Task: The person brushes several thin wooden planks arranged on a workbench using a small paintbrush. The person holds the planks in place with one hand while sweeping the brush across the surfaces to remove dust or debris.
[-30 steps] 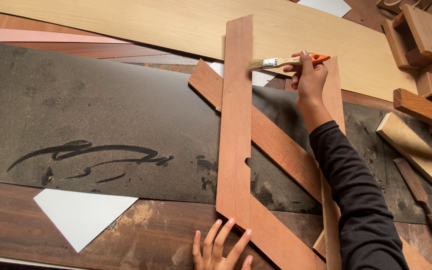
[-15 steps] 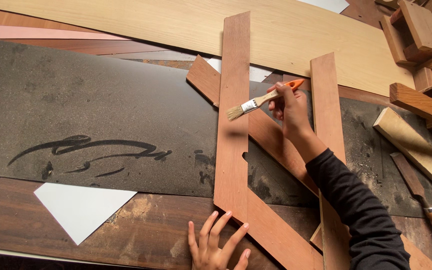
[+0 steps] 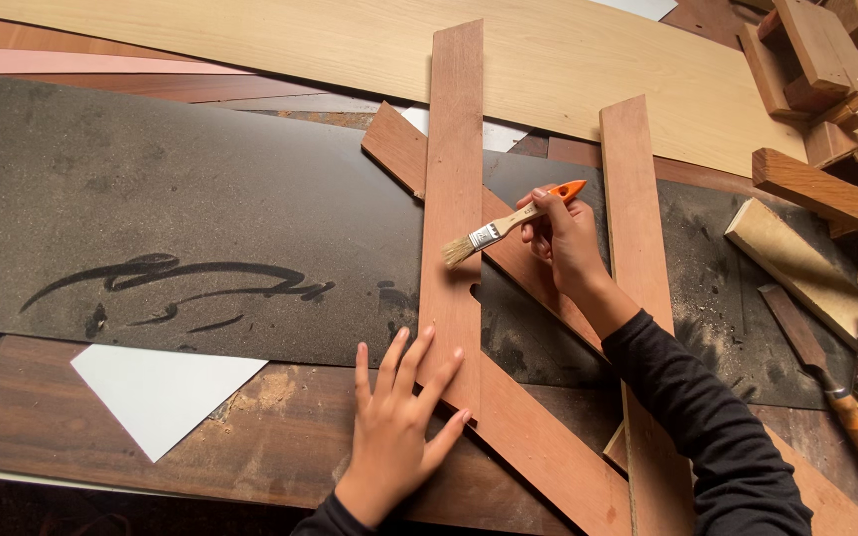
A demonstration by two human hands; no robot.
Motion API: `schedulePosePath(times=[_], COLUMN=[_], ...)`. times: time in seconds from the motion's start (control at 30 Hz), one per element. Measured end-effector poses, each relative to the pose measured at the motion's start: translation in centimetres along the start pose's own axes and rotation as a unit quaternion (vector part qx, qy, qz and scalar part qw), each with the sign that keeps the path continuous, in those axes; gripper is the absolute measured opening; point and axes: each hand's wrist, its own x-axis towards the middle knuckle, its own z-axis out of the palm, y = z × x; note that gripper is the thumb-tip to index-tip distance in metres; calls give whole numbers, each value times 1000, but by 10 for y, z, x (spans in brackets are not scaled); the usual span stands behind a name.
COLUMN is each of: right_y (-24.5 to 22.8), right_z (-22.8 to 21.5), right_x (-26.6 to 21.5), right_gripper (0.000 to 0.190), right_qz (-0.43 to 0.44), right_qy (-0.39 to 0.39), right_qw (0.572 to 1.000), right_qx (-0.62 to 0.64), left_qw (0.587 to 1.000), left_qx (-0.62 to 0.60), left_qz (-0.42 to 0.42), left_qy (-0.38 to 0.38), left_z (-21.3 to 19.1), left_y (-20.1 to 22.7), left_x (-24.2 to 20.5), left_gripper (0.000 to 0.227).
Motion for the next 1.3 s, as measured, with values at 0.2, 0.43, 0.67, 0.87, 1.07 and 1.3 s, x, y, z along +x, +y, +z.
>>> schedulePosePath(times=[0.2,0.43,0.67,0.87,1.07,1.3], right_y=[1,-2,0,2,-1,-1], right_z=[5,11,10,9,11,9], right_x=[-10,-11,8,41,71,87], right_gripper=[27,25,28,29,29,28], right_qz=[0,-16,-57,-94,-123,-112], right_qy=[-32,-73,-65,-23,43,74], right_qw=[999,996,993,989,984,986], right_qx=[-37,-52,-86,-110,-119,-97], left_qw=[1000,1000,1000,1000,1000,1000], left_qx=[-4,-2,-23,-28,-29,-26], left_qz=[16,10,3,2,3,6], left_qy=[-17,-10,-9,-7,-2,-1], left_z=[5,6,7,9,12,10], left_y=[-1,0,0,-1,-2,-3], left_x=[11,11,10,10,9,9], left_gripper=[75,74,73,73,73,74])
